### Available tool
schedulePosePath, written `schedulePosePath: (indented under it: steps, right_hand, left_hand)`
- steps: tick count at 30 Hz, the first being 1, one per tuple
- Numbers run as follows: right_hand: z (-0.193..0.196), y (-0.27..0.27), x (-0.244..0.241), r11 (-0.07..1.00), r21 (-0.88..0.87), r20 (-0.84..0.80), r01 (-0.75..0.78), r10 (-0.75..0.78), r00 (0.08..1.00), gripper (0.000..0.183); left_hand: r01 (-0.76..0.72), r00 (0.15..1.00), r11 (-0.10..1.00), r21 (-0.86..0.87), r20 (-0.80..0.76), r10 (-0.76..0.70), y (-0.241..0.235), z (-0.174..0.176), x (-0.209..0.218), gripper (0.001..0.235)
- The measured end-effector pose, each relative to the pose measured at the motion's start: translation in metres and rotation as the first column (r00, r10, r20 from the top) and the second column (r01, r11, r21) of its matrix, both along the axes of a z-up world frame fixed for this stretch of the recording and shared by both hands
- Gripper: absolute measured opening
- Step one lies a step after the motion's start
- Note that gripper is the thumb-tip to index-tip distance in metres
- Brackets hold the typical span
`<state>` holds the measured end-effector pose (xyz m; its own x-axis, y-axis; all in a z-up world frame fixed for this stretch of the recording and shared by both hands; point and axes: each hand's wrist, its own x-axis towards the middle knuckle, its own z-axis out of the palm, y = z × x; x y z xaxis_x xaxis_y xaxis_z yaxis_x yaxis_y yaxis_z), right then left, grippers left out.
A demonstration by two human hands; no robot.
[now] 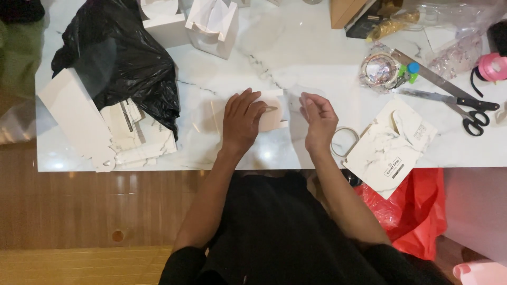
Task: Assembling and folding cardboard cake boxes at a workstation.
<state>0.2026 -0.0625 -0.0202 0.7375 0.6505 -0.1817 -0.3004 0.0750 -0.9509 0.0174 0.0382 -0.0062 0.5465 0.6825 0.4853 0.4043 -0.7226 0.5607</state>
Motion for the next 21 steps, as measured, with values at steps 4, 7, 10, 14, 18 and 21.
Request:
schedulePosePath:
  steps: [4, 7, 10, 14, 18, 21]
  right_hand:
    - [0.023, 0.003, -0.026, 0.998, -0.018, 0.157, -0.059, 0.062, 0.986, 0.021]
    - [0.008, -0.001, -0.028, 0.992, -0.009, 0.372, -0.128, 0.123, 0.920, 0.028]
    - [0.012, 0.000, -0.025, 0.996, -0.041, 0.353, -0.081, 0.090, 0.931, 0.033]
    - [0.032, -0.008, -0.022, 0.987, -0.024, 0.829, 0.160, -0.070, 0.554, 0.059]
    - [0.006, -0.018, -0.014, 1.000, 0.011, 0.926, -0.006, -0.008, 0.378, 0.055]
    - [0.004, -0.014, -0.017, 0.969, -0.063, 0.622, -0.237, 0.224, 0.750, 0.054]
  left_hand:
    - [-0.010, 1.000, 1.000, 0.015, 0.003, 0.010, -0.004, 0.000, 0.001, 0.010]
    - [-0.006, 1.000, 0.999, 0.043, 0.018, 0.005, -0.006, 0.000, 0.001, 0.012]
    - [-0.013, 0.999, 0.998, 0.067, 0.046, 0.010, -0.006, 0.001, 0.002, 0.013]
    - [-0.026, 0.998, 0.997, 0.071, 0.065, 0.022, -0.005, 0.001, 0.001, 0.013]
    - [-0.032, 0.997, 0.998, 0.046, 0.074, 0.028, -0.003, -0.003, 0.003, 0.010]
    - [-0.030, 0.998, 1.000, 0.003, 0.063, 0.030, 0.000, -0.007, 0.005, 0.010]
